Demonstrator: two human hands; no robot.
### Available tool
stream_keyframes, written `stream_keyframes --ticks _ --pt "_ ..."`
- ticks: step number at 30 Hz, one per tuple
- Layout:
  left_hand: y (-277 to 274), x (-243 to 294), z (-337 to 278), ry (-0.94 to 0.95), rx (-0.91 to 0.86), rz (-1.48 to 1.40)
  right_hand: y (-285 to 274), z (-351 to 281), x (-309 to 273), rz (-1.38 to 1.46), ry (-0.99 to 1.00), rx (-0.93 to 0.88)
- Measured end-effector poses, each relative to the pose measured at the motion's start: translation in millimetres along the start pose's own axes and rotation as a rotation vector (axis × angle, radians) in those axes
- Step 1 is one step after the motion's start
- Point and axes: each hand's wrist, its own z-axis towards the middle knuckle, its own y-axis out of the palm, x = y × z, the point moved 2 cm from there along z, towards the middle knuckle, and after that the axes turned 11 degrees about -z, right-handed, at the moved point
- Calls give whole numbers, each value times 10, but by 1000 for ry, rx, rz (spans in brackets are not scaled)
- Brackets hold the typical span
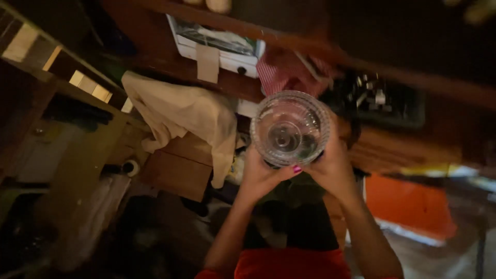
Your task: Wiping and polishing glassware with a cloth in a restaurant environment.
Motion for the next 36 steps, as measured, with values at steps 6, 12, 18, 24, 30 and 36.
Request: stream_keyframes --ticks 6,12,18,24,30,36 --pt "314 765 871 58 231 -19 -481 1044 -253 76 -11 -161" --pt "604 1501 1245 66 388 -56 -914 1787 -885 87 -64 -298" --pt "846 2317 1321 206 384 441 -1241 1961 -1384 275 -84 -304" --pt "1170 3221 1491 96 388 291 -1592 2254 -2091 482 -62 -356" --pt "1167 3811 1695 30 345 259 -1710 2551 -2475 340 -78 -352" --pt "687 4066 2080 45 221 269 -1394 2905 -2481 246 -122 -219"
